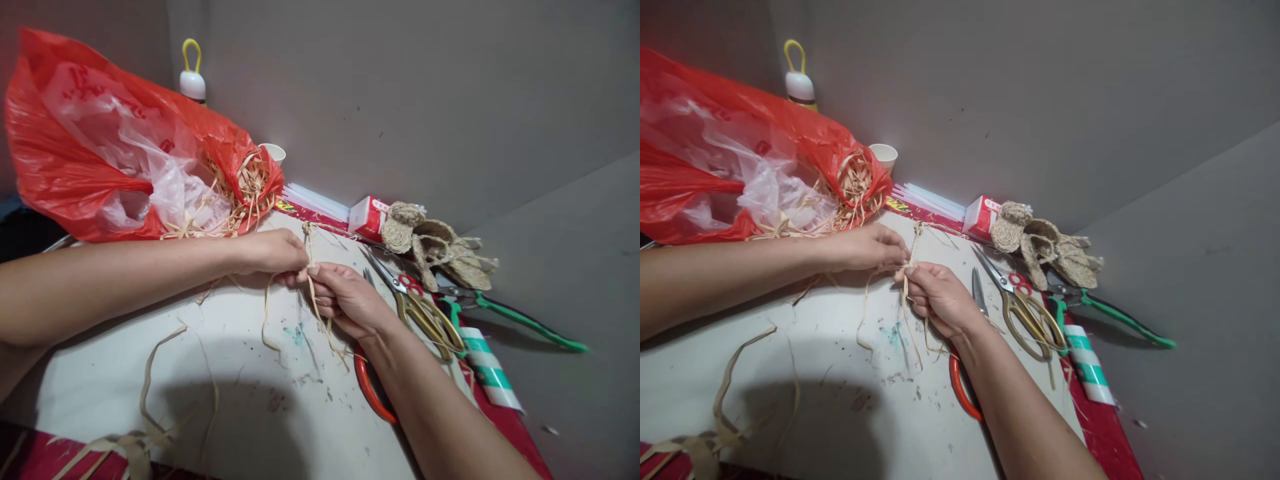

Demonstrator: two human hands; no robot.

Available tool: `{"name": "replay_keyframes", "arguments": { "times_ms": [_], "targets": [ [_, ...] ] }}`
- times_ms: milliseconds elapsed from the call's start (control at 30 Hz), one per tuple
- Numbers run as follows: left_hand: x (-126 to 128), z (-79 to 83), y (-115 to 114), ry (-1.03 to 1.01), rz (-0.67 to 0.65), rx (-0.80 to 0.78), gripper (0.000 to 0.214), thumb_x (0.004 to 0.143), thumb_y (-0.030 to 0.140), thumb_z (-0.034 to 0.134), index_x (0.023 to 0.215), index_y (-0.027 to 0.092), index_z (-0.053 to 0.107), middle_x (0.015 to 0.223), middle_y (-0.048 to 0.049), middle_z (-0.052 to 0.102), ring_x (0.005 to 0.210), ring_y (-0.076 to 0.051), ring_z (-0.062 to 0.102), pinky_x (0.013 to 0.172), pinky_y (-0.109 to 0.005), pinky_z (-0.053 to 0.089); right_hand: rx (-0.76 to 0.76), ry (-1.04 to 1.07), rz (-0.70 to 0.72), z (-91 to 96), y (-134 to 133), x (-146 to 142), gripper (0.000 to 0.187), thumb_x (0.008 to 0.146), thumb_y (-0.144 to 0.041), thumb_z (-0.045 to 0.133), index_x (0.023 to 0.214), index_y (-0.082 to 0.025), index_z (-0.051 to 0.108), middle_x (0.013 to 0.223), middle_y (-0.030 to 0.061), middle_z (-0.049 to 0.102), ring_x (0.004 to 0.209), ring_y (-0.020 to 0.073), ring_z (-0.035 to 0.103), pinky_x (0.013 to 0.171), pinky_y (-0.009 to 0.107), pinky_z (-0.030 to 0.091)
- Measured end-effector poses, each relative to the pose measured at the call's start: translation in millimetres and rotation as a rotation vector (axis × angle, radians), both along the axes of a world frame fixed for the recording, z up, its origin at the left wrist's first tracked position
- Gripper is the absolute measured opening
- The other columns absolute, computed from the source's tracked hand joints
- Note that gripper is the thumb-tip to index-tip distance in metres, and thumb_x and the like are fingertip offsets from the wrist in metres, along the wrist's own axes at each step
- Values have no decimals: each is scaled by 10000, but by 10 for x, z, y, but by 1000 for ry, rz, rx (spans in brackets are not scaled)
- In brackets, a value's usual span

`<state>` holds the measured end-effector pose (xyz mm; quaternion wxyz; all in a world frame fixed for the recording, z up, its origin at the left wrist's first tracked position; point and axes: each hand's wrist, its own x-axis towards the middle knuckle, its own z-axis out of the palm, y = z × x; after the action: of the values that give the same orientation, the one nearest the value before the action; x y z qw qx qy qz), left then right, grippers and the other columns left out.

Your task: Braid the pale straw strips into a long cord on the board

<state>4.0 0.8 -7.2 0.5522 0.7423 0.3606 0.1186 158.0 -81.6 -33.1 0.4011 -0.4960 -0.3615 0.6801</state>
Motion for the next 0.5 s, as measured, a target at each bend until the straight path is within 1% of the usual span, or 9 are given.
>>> {"name": "replay_keyframes", "arguments": {
  "times_ms": [33, 67, 100, 133, 200, 267, 333, 400, 500],
  "targets": [
    [6, -34, -12, -10, -65, -107, 193, 792, 197, 470, 620, 149, 543, 514, 19, 512, 441, -71, 426, 476, -207, 334, -1, 3, 7, 1, 5, 9, 207, 761, -307, 663, 683, -138, 572, 475, -126, 194, 413, 27, 82, 349, 133, 107],
    [9, -57, -28, -19, -116, -181, 209, 802, 201, 457, 610, 154, 525, 494, 25, 491, 425, -72, 409, 472, -211, 330, -2, 7, 13, 1, 10, 17, 205, 763, -302, 661, 679, -138, 572, 477, -126, 189, 414, 27, 78, 349, 132, 105],
    [7, -67, -43, -22, -143, -204, 211, 806, 205, 452, 611, 159, 518, 469, 38, 457, 405, -70, 378, 459, -213, 312, -4, 12, 20, 1, 13, 26, 203, 766, -300, 658, 677, -138, 573, 479, -126, 186, 414, 26, 75, 349, 132, 105],
    [0, -65, -57, -15, -147, -175, 199, 805, 208, 457, 623, 162, 523, 452, 53, 423, 393, -68, 342, 447, -212, 284, -7, 17, 28, 0, 15, 34, 200, 769, -299, 654, 679, -138, 577, 481, -125, 187, 413, 26, 76, 350, 132, 105],
    [-19, -34, -71, 9, -139, -16, 161, 786, 188, 478, 650, 155, 557, 464, 65, 416, 417, -64, 320, 457, -208, 258, -18, 25, 45, -4, 16, 47, 190, 779, -298, 642, 691, -139, 586, 484, -123, 194, 409, 27, 80, 351, 134, 103],
    [-35, 8, -69, 30, -143, 148, 155, 762, 144, 474, 644, 143, 575, 518, 56, 476, 486, -69, 372, 508, -199, 287, -30, 29, 59, -8, 13, 55, 183, 786, -296, 631, 698, -141, 590, 484, -119, 211, 404, 29, 94, 348, 139, 106],
    [-40, 34, -58, 55, -159, 265, 160, 744, 120, 468, 614, 141, 560, 553, 49, 510, 543, -79, 415, 546, -198, 306, -37, 28, 70, -10, 11, 56, 184, 787, -293, 623, 687, -144, 584, 479, -112, 237, 394, 30, 120, 343, 142, 121],
    [-38, 38, -43, 92, -179, 322, 156, 734, 122, 468, 600, 147, 543, 546, 47, 505, 554, -89, 425, 538, -204, 298, -42, 25, 79, -9, 13, 53, 185, 785, -290, 616, 676, -146, 578, 471, -106, 261, 385, 32, 146, 338, 143, 137],
    [-38, 28, -25, 124, -208, 345, 139, 727, 131, 470, 611, 152, 544, 555, 44, 514, 557, -94, 432, 529, -209, 291, -47, 16, 89, -2, 18, 51, 177, 780, -275, 613, 666, -144, 578, 459, -103, 279, 376, 31, 153, 331, 142, 139]
  ]
}}
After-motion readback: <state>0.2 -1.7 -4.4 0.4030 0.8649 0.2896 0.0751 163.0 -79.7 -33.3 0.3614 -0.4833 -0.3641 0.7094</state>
